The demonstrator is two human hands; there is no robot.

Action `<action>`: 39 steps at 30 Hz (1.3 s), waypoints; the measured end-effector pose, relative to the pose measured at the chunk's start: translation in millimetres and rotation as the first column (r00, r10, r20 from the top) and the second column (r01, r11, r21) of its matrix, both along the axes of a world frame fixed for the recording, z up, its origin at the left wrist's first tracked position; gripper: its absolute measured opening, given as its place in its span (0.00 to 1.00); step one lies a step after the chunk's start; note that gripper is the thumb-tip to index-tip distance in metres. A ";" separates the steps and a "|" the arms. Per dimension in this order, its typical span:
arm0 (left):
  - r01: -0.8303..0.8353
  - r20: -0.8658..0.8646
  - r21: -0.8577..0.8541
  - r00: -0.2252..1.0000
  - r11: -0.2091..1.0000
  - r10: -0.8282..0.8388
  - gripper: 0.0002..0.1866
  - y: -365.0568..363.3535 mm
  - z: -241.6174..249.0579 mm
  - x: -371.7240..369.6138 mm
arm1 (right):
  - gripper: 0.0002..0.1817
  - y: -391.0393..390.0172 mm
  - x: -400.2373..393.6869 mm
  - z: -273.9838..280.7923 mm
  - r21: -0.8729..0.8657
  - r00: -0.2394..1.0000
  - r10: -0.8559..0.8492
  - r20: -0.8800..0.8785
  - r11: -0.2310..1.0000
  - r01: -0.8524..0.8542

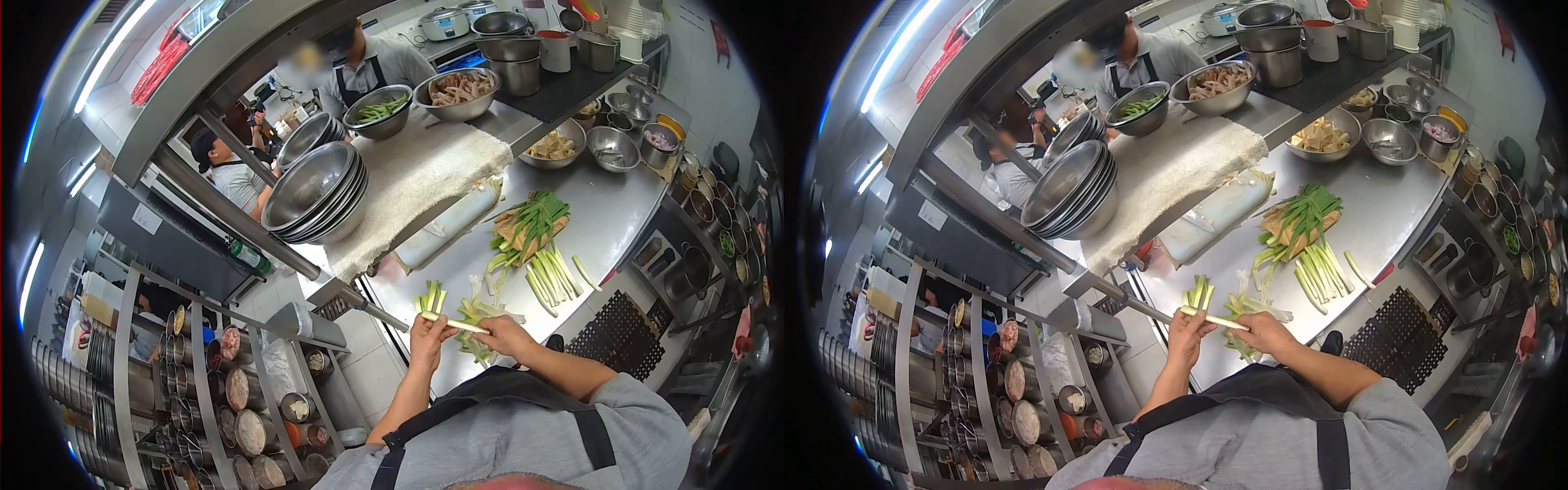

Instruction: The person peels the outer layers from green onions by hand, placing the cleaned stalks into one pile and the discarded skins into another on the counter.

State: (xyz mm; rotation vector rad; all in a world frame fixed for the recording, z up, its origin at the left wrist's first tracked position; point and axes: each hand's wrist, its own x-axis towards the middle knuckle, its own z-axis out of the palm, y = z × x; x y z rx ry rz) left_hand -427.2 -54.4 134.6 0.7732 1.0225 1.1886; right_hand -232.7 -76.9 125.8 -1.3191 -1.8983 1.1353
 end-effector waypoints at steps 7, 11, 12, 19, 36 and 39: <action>-0.015 0.027 -0.002 1.000 1.000 0.015 0.09 4.7 -6.6 -5.5 | 0.09 -3.1 4.4 5.2 0.075 0.996 -0.071 -0.058 0.994 0.075; -0.074 0.050 -0.034 0.996 0.997 0.075 0.09 12.5 -6.3 -23.1 | 0.09 -0.4 13.3 -6.3 0.207 0.991 -0.084 -0.108 0.973 0.105; -0.085 0.040 -0.034 0.995 0.996 0.086 0.08 13.7 -3.1 -26.5 | 0.09 0.8 15.2 -8.9 0.207 0.991 -0.084 -0.108 0.973 0.105; -0.033 -0.021 -0.107 0.999 0.994 0.031 0.09 6.8 -2.4 -24.3 | 0.10 14.8 22.2 -20.6 0.263 0.975 -0.200 0.098 0.950 0.168; 0.144 -0.034 -0.084 0.988 0.986 -0.148 0.11 -0.7 -7.4 -3.4 | 0.16 -4.7 -0.8 9.9 -0.085 0.994 0.068 0.080 0.994 -0.061; 0.144 -0.084 -0.019 0.986 0.989 -0.145 0.10 -0.7 -9.9 -2.5 | 0.16 -2.6 4.6 -20.8 0.015 0.999 0.026 0.042 1.000 -0.027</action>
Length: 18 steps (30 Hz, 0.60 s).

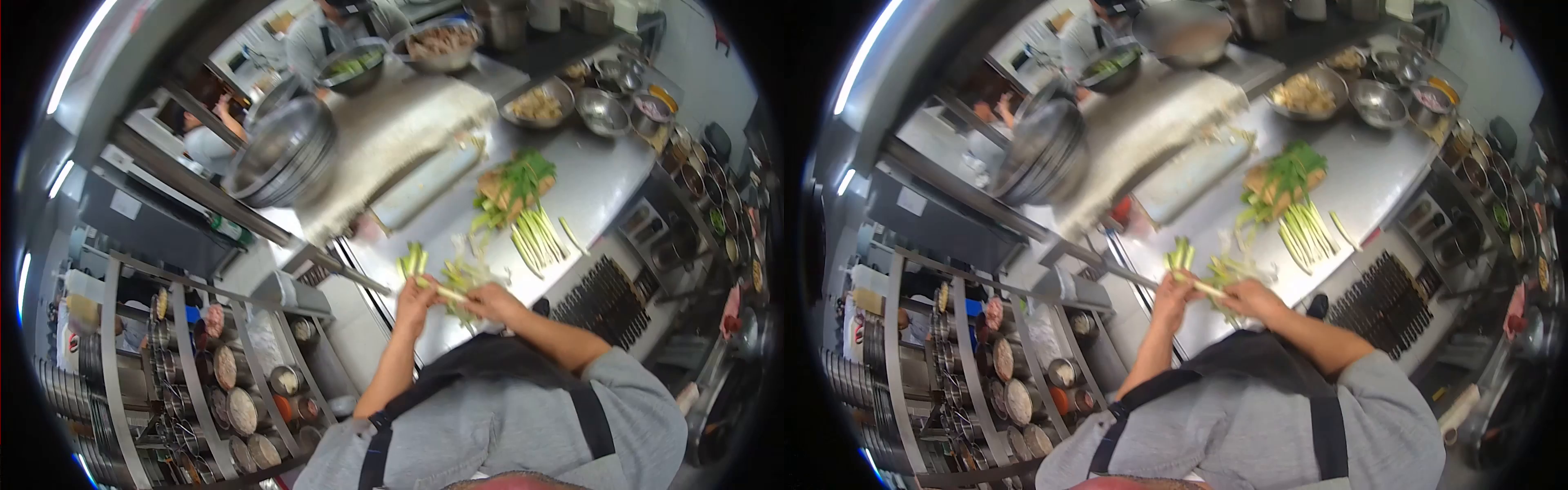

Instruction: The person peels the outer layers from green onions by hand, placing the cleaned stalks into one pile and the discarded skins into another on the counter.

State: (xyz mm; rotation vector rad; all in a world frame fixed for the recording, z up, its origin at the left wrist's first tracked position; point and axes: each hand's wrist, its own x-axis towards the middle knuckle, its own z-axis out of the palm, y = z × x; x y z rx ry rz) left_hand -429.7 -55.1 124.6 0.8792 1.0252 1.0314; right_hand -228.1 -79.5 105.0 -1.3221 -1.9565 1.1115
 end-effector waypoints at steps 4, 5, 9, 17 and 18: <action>-0.074 -0.049 -0.020 0.996 0.997 0.073 0.11 5.0 10.3 -12.4 | 0.15 0.1 30.0 -27.9 0.171 0.994 -0.084 0.062 0.983 0.073; -0.118 -0.091 -0.017 0.989 0.993 0.116 0.11 3.9 11.5 -17.1 | 0.15 -3.1 39.6 -16.8 0.041 0.984 -0.167 0.054 0.985 0.165; -0.172 -0.121 -0.037 0.979 0.984 0.167 0.12 -1.2 -2.7 -41.9 | 0.16 8.3 97.7 -28.1 -0.190 0.858 -0.513 0.026 0.840 0.508; -0.112 -0.511 -0.036 0.856 0.993 0.078 0.17 0.8 -32.3 -61.0 | 0.15 34.8 156.1 -60.7 0.261 0.616 -0.682 0.395 0.726 0.637; -0.112 -0.504 -0.035 0.860 0.993 0.080 0.17 1.2 -35.5 -62.3 | 0.15 35.7 159.3 -62.7 0.271 0.579 -0.678 0.453 0.724 0.635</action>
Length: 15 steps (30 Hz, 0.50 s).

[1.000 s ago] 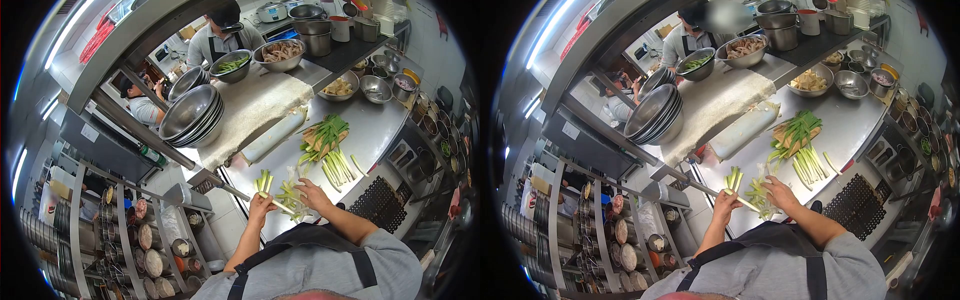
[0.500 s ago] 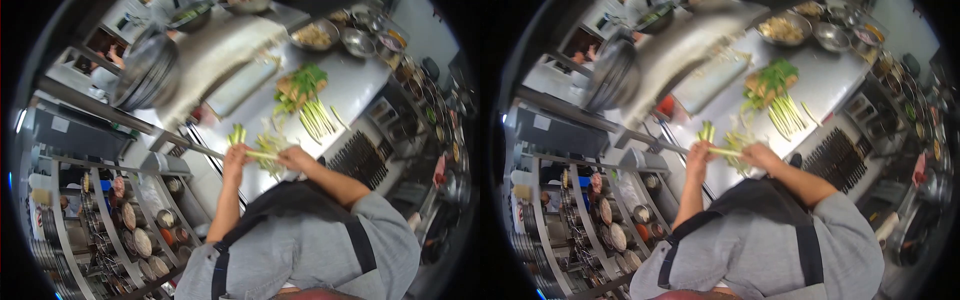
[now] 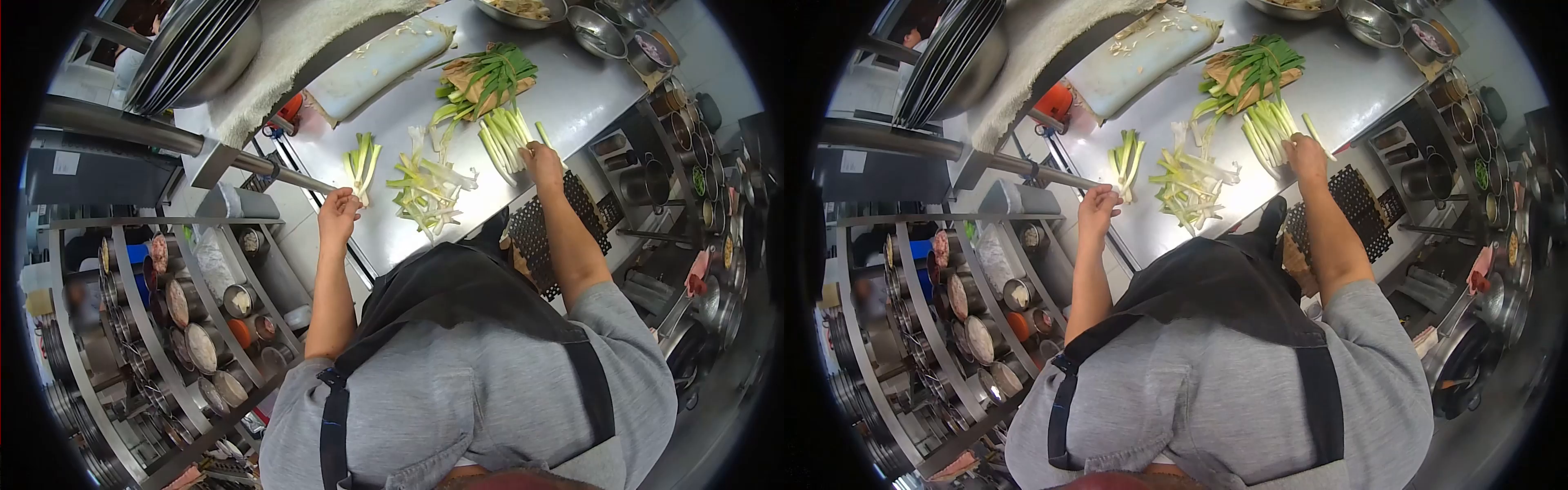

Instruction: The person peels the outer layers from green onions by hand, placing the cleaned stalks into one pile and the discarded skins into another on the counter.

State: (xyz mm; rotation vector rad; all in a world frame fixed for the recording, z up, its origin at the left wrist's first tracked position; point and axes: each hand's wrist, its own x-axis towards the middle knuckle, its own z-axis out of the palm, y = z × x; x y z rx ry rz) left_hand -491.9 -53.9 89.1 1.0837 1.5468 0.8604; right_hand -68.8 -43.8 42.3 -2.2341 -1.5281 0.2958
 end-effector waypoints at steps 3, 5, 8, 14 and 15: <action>0.002 -0.003 0.014 1.000 1.000 -0.002 0.16 -2.3 -3.7 -2.0 | 0.15 -2.4 7.8 0.2 -0.022 0.992 0.121 -0.047 0.992 -0.122; 0.013 -0.005 -0.004 1.000 1.000 -0.013 0.16 -3.1 -9.7 -4.7 | 0.15 -5.5 20.9 -5.1 0.010 0.991 0.133 -0.009 0.991 -0.133; 0.009 -0.027 -0.036 1.000 0.999 -0.010 0.15 -3.9 -13.9 -6.3 | 0.13 -9.5 47.3 -6.3 0.151 0.998 -0.061 0.021 0.987 0.057; 0.005 -0.159 -0.025 0.987 1.000 -0.009 0.15 3.9 -19.9 -6.1 | 0.11 -10.8 68.6 -20.1 -0.131 0.973 0.000 0.231 0.991 0.031; -0.015 -0.167 -0.028 0.986 0.999 0.010 0.15 5.7 -24.6 -8.7 | 0.11 -7.7 64.4 -18.7 -0.137 0.977 0.014 0.212 0.990 0.016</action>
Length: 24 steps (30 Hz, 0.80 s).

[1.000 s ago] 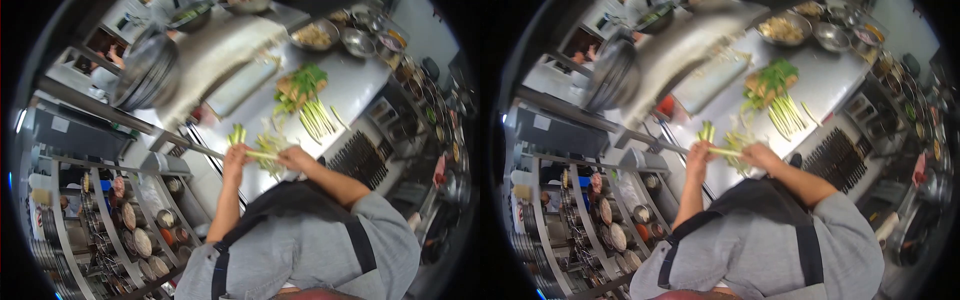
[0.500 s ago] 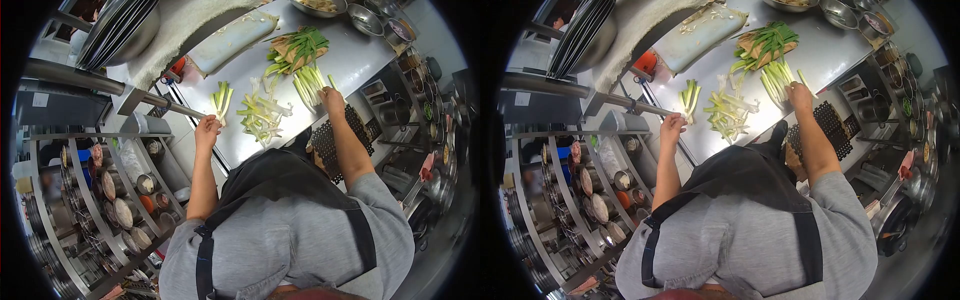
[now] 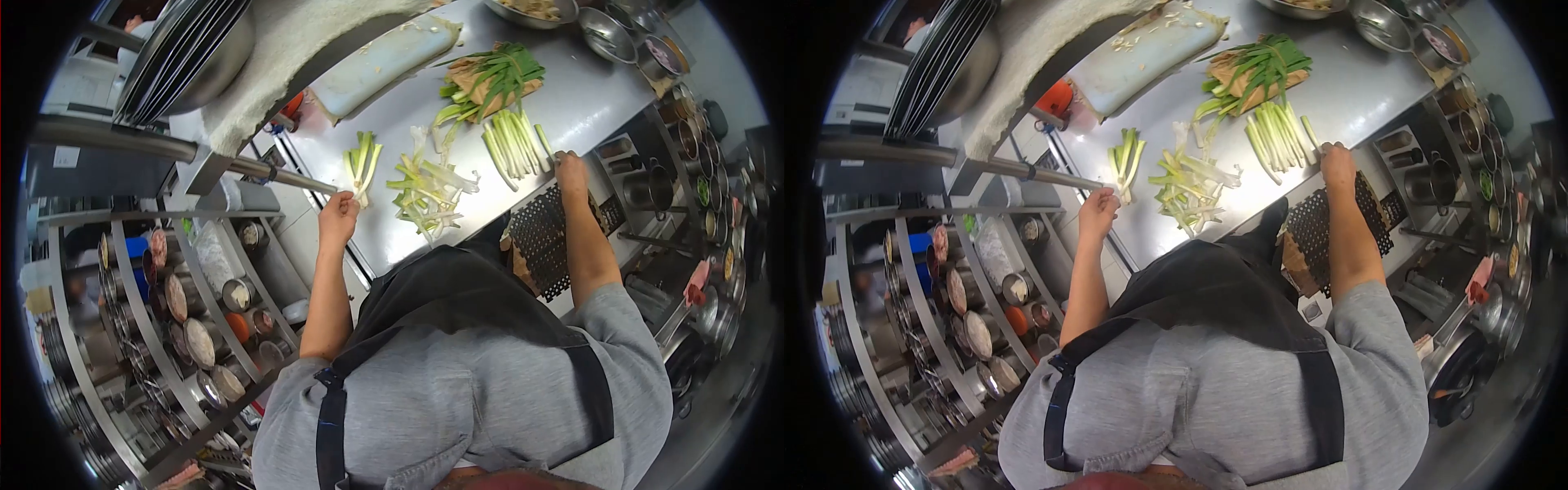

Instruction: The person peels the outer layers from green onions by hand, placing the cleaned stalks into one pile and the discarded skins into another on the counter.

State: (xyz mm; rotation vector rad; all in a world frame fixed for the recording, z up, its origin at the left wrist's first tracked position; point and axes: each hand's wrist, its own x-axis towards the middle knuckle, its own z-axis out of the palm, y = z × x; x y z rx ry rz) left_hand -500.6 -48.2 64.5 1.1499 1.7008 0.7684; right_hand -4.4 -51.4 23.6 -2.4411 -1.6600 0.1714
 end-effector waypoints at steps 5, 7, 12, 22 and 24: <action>0.176 -0.486 0.111 0.868 0.978 -0.101 0.15 1.2 -8.3 2.8 | 0.13 14.6 -15.3 -5.1 0.171 0.979 0.146 -0.142 0.978 -0.121; 0.240 -0.545 0.153 0.830 0.959 -0.121 0.15 8.2 -18.7 4.9 | 0.13 15.3 -22.4 0.2 0.238 0.979 0.125 -0.162 0.967 -0.084; 0.339 -0.733 0.154 0.669 0.928 -0.123 0.13 48.5 -26.2 31.9 | 0.13 12.3 -59.4 29.8 0.412 0.865 0.206 -0.458 0.911 0.001; 0.118 -0.161 0.011 0.980 0.993 -0.115 0.15 75.6 -30.2 33.7 | 0.13 -5.5 -148.2 58.5 0.357 0.560 0.386 -0.733 0.919 -0.167; 0.161 0.155 -0.040 0.976 0.986 -0.153 0.14 48.5 15.2 49.4 | 0.13 -3.1 -169.4 82.5 0.300 0.454 0.354 -0.818 0.935 -0.188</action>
